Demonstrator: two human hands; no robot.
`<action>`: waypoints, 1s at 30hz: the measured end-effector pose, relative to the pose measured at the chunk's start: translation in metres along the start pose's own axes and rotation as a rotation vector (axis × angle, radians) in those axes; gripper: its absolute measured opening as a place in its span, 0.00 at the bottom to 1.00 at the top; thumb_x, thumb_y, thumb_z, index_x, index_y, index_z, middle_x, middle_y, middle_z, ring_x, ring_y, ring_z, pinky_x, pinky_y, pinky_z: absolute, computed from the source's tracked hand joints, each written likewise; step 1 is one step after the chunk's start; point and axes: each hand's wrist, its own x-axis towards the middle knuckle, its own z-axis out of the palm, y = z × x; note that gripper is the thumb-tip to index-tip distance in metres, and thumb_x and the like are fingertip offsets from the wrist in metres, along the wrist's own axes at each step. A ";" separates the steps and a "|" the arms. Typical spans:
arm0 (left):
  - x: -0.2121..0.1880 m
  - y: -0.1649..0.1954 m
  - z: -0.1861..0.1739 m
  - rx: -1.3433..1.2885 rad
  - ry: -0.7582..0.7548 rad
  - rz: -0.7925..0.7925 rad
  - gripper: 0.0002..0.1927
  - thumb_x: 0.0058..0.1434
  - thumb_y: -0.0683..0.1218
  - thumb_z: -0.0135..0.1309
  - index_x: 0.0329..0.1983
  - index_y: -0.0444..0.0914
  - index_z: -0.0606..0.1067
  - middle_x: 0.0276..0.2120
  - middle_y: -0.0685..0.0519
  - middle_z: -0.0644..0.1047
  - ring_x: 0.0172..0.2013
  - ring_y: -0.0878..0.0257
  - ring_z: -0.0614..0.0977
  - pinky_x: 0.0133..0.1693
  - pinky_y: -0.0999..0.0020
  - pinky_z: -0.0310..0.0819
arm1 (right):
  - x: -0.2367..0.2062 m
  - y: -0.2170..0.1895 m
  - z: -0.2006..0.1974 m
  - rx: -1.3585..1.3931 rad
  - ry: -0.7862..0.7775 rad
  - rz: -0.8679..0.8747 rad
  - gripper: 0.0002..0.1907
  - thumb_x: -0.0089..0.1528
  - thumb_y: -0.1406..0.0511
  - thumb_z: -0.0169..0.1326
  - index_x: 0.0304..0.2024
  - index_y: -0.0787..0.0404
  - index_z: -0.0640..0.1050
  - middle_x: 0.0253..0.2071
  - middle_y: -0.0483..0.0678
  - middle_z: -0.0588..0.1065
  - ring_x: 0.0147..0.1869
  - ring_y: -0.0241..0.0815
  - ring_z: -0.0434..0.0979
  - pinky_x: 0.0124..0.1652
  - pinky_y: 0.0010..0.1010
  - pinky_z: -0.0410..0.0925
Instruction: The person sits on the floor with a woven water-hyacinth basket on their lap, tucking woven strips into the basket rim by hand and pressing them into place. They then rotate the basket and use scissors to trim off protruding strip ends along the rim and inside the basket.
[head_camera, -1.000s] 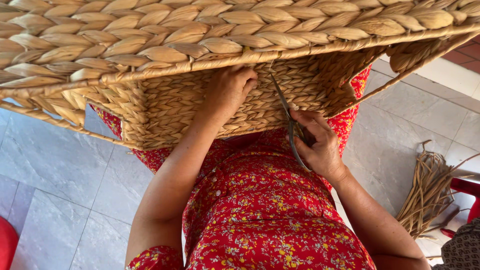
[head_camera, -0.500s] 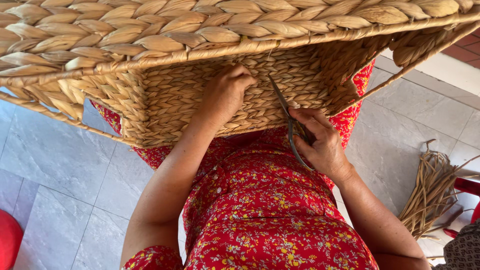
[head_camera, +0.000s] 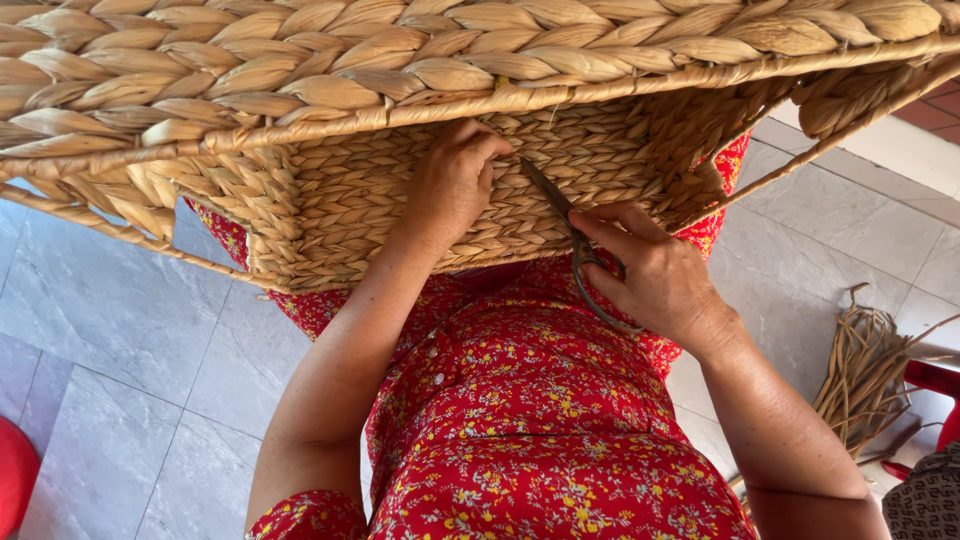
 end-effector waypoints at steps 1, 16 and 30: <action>0.000 0.001 0.000 0.002 0.016 0.023 0.11 0.60 0.33 0.59 0.43 0.39 0.82 0.44 0.52 0.78 0.42 0.60 0.83 0.45 0.65 0.81 | 0.002 0.000 0.000 0.000 -0.006 -0.001 0.29 0.56 0.65 0.62 0.61 0.55 0.77 0.57 0.48 0.75 0.49 0.49 0.82 0.44 0.38 0.76; 0.001 0.002 0.001 -0.031 0.012 0.051 0.07 0.61 0.36 0.60 0.41 0.39 0.82 0.44 0.53 0.78 0.44 0.59 0.83 0.47 0.68 0.81 | 0.011 0.008 -0.011 -0.155 -0.102 -0.134 0.27 0.57 0.63 0.61 0.60 0.55 0.77 0.56 0.48 0.76 0.43 0.48 0.83 0.39 0.37 0.77; 0.001 0.002 0.001 -0.007 0.012 0.046 0.12 0.59 0.33 0.59 0.43 0.39 0.82 0.45 0.53 0.79 0.46 0.58 0.83 0.49 0.65 0.80 | 0.017 0.005 -0.022 -0.082 -0.064 -0.158 0.26 0.56 0.64 0.62 0.58 0.57 0.78 0.55 0.49 0.76 0.45 0.48 0.82 0.44 0.39 0.75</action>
